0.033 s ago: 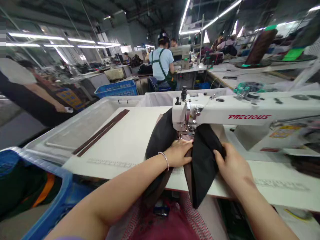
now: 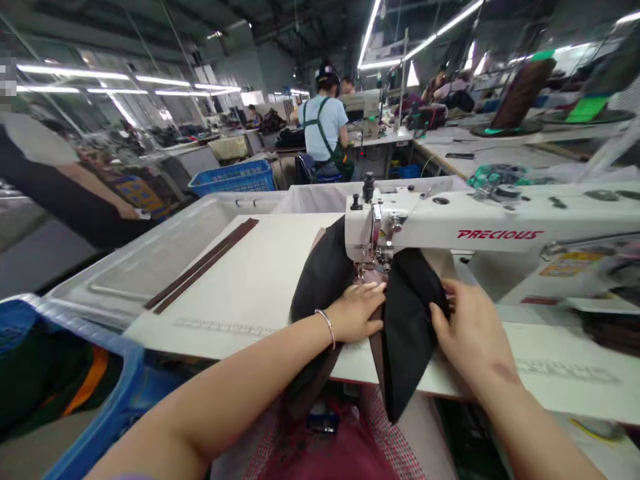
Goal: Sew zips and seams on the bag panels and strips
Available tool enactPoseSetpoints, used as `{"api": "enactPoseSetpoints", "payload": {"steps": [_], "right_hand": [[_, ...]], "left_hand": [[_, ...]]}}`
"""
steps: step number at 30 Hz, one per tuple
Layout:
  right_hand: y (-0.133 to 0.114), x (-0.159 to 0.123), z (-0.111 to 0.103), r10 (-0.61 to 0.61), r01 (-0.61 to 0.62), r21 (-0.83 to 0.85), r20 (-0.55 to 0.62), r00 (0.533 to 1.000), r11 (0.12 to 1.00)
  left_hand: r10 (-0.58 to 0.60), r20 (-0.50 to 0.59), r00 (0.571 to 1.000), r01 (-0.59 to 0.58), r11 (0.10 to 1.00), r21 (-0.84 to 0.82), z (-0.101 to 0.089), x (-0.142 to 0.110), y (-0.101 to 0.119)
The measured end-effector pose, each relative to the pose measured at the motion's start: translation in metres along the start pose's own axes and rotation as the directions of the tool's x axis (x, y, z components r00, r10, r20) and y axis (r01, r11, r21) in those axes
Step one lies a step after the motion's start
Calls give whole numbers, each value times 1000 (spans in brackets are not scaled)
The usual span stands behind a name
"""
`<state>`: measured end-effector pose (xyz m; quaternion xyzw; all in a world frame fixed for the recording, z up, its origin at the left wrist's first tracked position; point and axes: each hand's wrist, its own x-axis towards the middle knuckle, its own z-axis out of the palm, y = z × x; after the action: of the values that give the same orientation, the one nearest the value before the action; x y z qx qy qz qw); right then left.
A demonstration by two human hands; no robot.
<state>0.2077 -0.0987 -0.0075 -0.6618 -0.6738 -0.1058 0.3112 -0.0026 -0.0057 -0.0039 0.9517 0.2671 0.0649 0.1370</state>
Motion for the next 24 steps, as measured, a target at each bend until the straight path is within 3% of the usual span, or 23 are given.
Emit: {"api": "enactPoseSetpoints", "payload": {"steps": [1, 3, 5, 7, 11, 13, 18, 22, 24], "right_hand": [[-7, 3, -7, -166, 165, 19, 35, 986, 986], [-19, 9, -20, -440, 433, 76, 140, 887, 898], [-26, 14, -30, -654, 630, 186, 310, 690, 754], [-28, 17, -36, -697, 663, 255, 430, 574, 704], [-18, 11, -36, -696, 658, 315, 554, 458, 684], [-12, 3, -30, -709, 685, 307, 556, 435, 661], [-10, -11, -14, -752, 781, 159, 439, 492, 604], [-22, -18, -20, -754, 776, 151, 409, 515, 612], [-33, -23, -25, -749, 745, 192, 377, 545, 638]], "left_hand": [[16, 13, 1000, -15, 1000, -11, 4, -5, 2], [41, 42, 998, -40, 999, -30, 5, -16, 8], [57, 77, 995, -53, 997, -50, -5, -30, 13], [74, 111, 991, -70, 997, -41, -24, -49, 18], [91, 232, 968, -99, 995, 21, -63, -102, 20], [101, 314, 944, -126, 990, 62, -67, -125, 16], [185, 348, 919, -266, 943, 200, -41, -146, -5], [262, 179, 948, -287, 949, 131, -40, -136, -12], [172, -3, 985, -172, 985, -25, -51, -129, -5]]}}
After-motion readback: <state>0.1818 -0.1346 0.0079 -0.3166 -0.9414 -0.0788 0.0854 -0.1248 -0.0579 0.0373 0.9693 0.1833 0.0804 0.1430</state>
